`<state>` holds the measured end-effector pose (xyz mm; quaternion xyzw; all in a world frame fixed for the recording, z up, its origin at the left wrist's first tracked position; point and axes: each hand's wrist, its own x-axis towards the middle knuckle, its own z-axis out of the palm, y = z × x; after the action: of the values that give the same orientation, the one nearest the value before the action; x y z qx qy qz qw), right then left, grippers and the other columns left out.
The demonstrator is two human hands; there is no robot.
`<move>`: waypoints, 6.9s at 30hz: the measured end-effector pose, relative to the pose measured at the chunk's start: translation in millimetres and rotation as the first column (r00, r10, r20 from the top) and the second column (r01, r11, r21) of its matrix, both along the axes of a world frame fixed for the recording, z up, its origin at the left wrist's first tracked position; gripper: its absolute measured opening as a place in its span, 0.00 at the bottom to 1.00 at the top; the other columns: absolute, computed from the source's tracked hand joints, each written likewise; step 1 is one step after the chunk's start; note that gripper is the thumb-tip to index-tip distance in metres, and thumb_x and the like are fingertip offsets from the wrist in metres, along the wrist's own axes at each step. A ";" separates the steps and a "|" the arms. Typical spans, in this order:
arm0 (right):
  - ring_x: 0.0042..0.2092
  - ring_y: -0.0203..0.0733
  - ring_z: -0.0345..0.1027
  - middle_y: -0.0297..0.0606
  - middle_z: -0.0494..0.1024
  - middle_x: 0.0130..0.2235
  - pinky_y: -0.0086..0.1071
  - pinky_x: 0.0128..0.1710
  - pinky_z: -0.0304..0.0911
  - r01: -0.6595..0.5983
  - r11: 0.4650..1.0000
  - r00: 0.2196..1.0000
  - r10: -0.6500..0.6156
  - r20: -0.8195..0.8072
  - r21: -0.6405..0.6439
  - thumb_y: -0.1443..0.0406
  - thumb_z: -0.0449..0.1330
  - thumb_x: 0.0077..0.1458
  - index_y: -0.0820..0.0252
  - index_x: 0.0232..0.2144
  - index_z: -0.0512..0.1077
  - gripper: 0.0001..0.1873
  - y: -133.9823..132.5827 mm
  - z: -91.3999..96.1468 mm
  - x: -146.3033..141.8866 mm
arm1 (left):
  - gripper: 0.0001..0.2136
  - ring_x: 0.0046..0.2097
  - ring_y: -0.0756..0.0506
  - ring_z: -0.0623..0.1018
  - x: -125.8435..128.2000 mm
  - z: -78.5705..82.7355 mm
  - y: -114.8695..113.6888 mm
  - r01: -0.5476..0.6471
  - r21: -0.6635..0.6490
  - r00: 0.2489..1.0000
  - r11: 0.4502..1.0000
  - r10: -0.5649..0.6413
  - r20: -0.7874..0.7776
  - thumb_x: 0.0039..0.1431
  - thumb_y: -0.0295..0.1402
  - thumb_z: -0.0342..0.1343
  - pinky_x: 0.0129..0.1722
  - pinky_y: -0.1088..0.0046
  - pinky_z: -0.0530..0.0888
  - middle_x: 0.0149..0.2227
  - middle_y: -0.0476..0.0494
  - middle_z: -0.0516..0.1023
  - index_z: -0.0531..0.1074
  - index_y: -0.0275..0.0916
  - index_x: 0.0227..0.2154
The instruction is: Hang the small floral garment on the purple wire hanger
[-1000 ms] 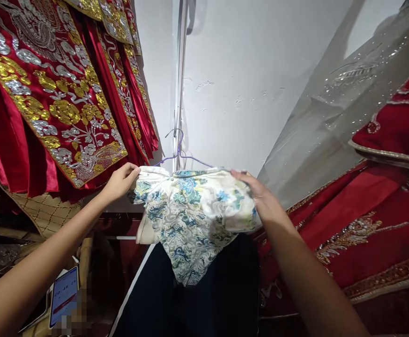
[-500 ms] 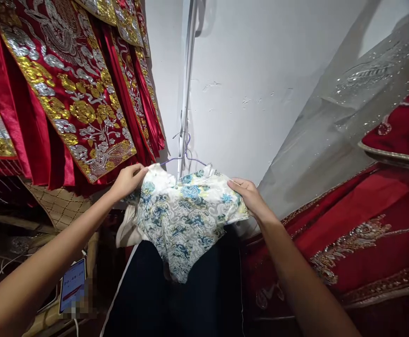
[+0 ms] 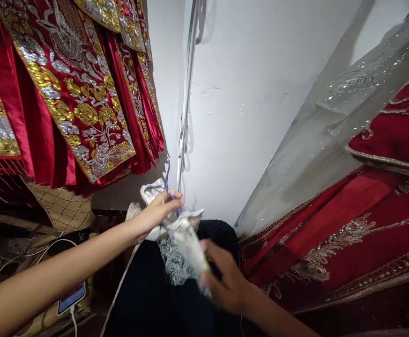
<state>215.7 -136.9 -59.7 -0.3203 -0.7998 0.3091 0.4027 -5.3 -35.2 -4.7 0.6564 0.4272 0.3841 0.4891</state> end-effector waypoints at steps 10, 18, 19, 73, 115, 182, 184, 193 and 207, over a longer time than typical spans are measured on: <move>0.45 0.51 0.72 0.44 0.77 0.43 0.41 0.44 0.68 0.304 0.948 0.949 -0.310 -0.062 -0.095 0.47 0.55 0.59 0.57 0.43 0.76 0.22 103.2 23.1 25.4 | 0.03 0.23 0.48 0.74 -83.1 48.5 -12.8 0.200 -0.067 0.947 0.978 -0.210 -0.244 0.50 0.30 0.50 0.23 0.70 0.73 0.29 0.45 0.79 0.68 0.41 0.27; 0.27 0.42 0.67 0.36 0.72 0.22 0.33 0.27 0.63 0.289 0.918 0.806 -0.387 -0.448 -0.271 0.42 0.63 0.49 0.56 0.21 0.67 0.26 174.2 62.0 15.4 | 0.15 0.45 0.41 0.74 -82.4 40.7 54.3 -0.246 0.775 0.802 0.582 0.572 -0.174 0.56 0.36 0.55 0.47 0.62 0.71 0.44 0.40 0.75 0.71 0.39 0.47; 0.27 0.43 0.68 0.36 0.72 0.21 0.33 0.26 0.63 0.319 0.911 0.773 -0.409 -0.484 -0.261 0.41 0.63 0.48 0.56 0.21 0.67 0.26 186.6 68.2 16.2 | 0.15 0.45 0.41 0.74 -77.7 36.5 55.2 -0.233 0.815 0.777 0.531 0.605 -0.172 0.59 0.37 0.54 0.47 0.63 0.70 0.43 0.41 0.75 0.71 0.39 0.48; 0.29 0.38 0.65 0.33 0.75 0.34 0.30 0.30 0.58 0.350 0.934 0.930 -0.337 -0.145 0.074 0.59 0.51 0.65 0.53 0.54 0.65 0.17 132.3 33.3 -40.7 | 0.38 0.15 0.52 0.65 16.1 15.7 32.5 -0.020 0.238 0.922 0.971 -0.074 0.381 0.56 0.25 0.54 0.16 0.78 0.64 0.22 0.53 0.73 0.47 0.49 0.68; 0.30 0.36 0.71 0.29 0.73 0.28 0.30 0.31 0.70 0.048 0.704 0.212 -0.700 -0.682 -0.709 0.63 0.66 0.48 0.55 0.37 0.70 0.13 93.8 -105.4 -2.4 | 0.14 0.21 0.52 0.63 -70.4 -108.4 63.0 -0.705 0.026 0.692 0.708 0.680 0.244 0.44 0.39 0.58 0.23 0.76 0.62 0.17 0.55 0.59 0.58 0.40 0.18; 0.25 0.33 0.50 0.28 0.56 0.19 0.28 0.24 0.43 0.458 0.885 0.885 -0.445 0.134 -0.087 0.67 0.51 0.41 0.58 0.17 0.57 0.05 162.8 -22.6 16.3 | 0.09 0.38 0.40 0.78 -121.0 -73.2 69.9 -0.114 0.278 0.693 0.954 0.277 -0.666 0.49 0.30 0.50 0.38 0.70 0.70 0.32 0.44 0.81 0.75 0.39 0.29; 0.24 0.33 0.50 0.28 0.56 0.20 0.28 0.23 0.43 0.444 0.889 0.894 -0.434 0.109 -0.112 0.66 0.51 0.42 0.58 0.18 0.58 0.05 161.9 -24.3 8.8 | 0.15 0.43 0.41 0.78 -122.5 -71.8 65.7 -0.193 0.380 0.730 0.905 0.391 -0.561 0.50 0.27 0.46 0.43 0.69 0.70 0.40 0.42 0.81 0.74 0.39 0.38; 0.28 0.35 0.57 0.30 0.65 0.24 0.28 0.28 0.52 0.311 0.930 0.947 -0.321 -0.020 -0.199 0.67 0.51 0.45 0.59 0.21 0.64 0.04 154.5 -14.5 4.8 | 0.19 0.38 0.44 0.77 -100.7 -25.2 77.8 -0.196 0.358 0.961 0.913 0.252 -0.115 0.49 0.29 0.48 0.39 0.71 0.70 0.38 0.44 0.81 0.78 0.36 0.43; 0.32 0.42 0.67 0.32 0.73 0.31 0.34 0.35 0.64 0.591 0.807 0.802 -0.590 -0.099 -0.022 0.59 0.66 0.49 0.58 0.70 0.44 0.54 158.2 9.7 56.6 | 0.06 0.19 0.52 0.58 -96.9 -4.0 76.7 -0.291 0.118 0.956 0.949 0.294 -0.006 0.45 0.32 0.51 0.18 0.77 0.55 0.16 0.53 0.62 0.67 0.37 0.17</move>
<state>272.3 21.4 -50.0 -0.5351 -0.6407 0.1802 0.5203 -102.3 41.5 -8.7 0.6178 0.5023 0.4686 0.3827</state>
